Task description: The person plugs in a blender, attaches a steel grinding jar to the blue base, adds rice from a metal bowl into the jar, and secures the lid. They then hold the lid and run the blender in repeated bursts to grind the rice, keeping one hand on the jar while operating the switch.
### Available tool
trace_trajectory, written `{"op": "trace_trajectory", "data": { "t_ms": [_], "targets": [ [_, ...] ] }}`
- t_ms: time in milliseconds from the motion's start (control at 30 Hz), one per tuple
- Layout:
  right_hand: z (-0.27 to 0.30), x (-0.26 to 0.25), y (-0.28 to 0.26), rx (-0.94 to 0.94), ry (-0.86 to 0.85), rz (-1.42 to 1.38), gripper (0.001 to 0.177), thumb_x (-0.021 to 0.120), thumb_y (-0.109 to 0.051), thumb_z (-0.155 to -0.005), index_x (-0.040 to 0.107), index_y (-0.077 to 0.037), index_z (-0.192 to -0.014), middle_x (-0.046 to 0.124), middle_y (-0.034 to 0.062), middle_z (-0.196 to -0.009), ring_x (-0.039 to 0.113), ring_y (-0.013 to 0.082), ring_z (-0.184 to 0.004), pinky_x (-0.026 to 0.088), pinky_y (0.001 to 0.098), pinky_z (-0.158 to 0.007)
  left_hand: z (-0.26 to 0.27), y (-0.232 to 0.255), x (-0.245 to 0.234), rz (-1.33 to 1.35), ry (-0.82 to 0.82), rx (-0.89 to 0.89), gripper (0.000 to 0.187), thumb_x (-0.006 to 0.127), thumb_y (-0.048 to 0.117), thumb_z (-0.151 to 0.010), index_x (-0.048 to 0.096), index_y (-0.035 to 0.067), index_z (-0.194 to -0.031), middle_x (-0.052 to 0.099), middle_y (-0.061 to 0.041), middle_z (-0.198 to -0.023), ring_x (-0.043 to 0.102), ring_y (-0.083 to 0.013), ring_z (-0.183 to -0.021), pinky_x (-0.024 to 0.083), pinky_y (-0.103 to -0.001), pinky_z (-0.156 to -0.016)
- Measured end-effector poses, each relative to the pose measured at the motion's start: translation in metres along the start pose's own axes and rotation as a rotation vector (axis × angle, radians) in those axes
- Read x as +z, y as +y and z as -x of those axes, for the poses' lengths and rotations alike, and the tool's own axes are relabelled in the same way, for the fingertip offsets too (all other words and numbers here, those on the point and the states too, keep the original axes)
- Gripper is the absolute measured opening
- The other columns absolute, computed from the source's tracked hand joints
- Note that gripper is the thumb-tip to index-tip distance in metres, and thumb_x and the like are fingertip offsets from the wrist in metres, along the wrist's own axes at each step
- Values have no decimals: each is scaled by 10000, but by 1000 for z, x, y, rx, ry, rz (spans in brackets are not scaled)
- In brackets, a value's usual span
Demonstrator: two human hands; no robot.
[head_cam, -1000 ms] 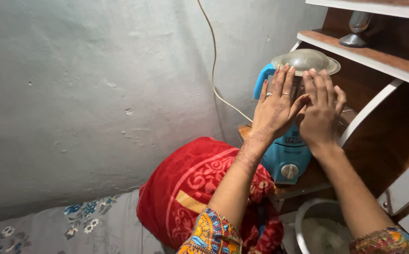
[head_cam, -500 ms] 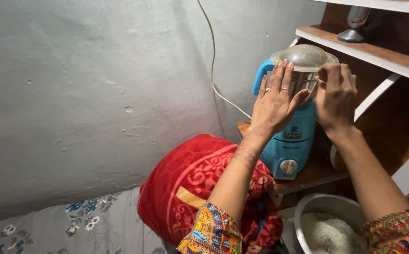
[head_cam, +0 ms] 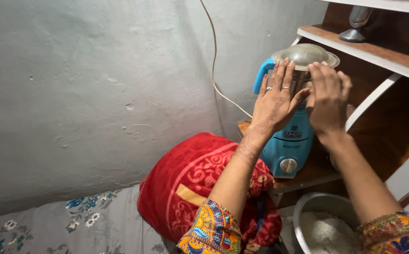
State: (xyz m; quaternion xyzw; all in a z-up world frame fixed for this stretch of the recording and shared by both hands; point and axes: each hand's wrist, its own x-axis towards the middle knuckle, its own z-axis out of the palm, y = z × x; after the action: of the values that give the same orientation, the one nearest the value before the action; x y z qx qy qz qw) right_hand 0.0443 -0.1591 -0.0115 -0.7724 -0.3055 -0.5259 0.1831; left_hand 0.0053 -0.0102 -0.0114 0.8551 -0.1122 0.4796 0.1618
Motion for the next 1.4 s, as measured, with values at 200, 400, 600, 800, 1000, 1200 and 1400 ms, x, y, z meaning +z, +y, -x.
{"op": "trace_trajectory", "data": {
  "t_ms": [200, 400, 600, 800, 1000, 1200, 1400],
  "targets": [
    [12, -2, -6, 23, -121, -34, 716, 499, -107, -1013, 267, -32, -1686, 295, 170, -1739, 228, 296, -1625, 67, 583, -1285, 1, 0, 2, 33, 11, 14, 818, 407, 607, -1042, 209, 110, -1660, 232, -110, -1733, 220, -283, -1623, 196, -503, -1318],
    [8, 0, -3, 57, -185, -6, 745, 511, -135, -1029, 215, -85, -1711, 236, 111, -1765, 173, 252, -1652, 34, 594, -1300, -3, -7, 3, 74, 20, 42, 802, 447, 574, -1048, 194, 125, -1663, 218, -107, -1736, 201, -295, -1629, 221, -507, -1311],
    [9, -2, -6, 40, -183, -28, 759, 532, -159, -1026, 218, -24, -1703, 193, 154, -1772, 165, 288, -1635, 36, 615, -1273, 2, -12, 11, 96, 31, 62, 778, 468, 546, -1063, 184, 148, -1669, 198, -87, -1745, 199, -291, -1641, 246, -516, -1321],
    [76, -4, -14, 190, -146, -116, 456, 573, -182, -1049, 544, 12, -1461, 514, 205, -1509, 451, 349, -1433, 253, 592, -1210, -1, -23, 20, 45, 24, 87, 771, 470, 565, -1077, 165, 184, -1675, 179, -54, -1754, 191, -271, -1645, 241, -515, -1333],
    [179, 18, -39, 364, -441, 9, 402, 559, -386, -1076, 656, -5, -990, 708, 227, -987, 641, 435, -969, 495, 553, -871, 3, -27, 16, -16, 33, 131, 859, 628, 464, -986, 163, 197, -1657, 186, -52, -1733, 204, -249, -1630, 228, -500, -1342],
    [210, 36, -44, 468, -542, -2, 452, 452, -384, -1110, 627, 25, -1025, 710, 283, -908, 676, 488, -906, 523, 598, -822, 0, -45, 7, -99, -30, 179, 719, 658, 241, -1000, 297, 179, -1619, 358, -50, -1672, 326, -213, -1588, 222, -466, -1364],
    [204, 36, -41, 686, -659, -139, 398, 417, -337, -1068, 646, -18, -1134, 693, 343, -966, 631, 570, -956, 490, 633, -850, 0, -46, 10, -131, -56, 151, 714, 605, 78, -954, 350, 200, -1610, 400, -35, -1661, 360, -189, -1575, 219, -451, -1370]
  ]
}}
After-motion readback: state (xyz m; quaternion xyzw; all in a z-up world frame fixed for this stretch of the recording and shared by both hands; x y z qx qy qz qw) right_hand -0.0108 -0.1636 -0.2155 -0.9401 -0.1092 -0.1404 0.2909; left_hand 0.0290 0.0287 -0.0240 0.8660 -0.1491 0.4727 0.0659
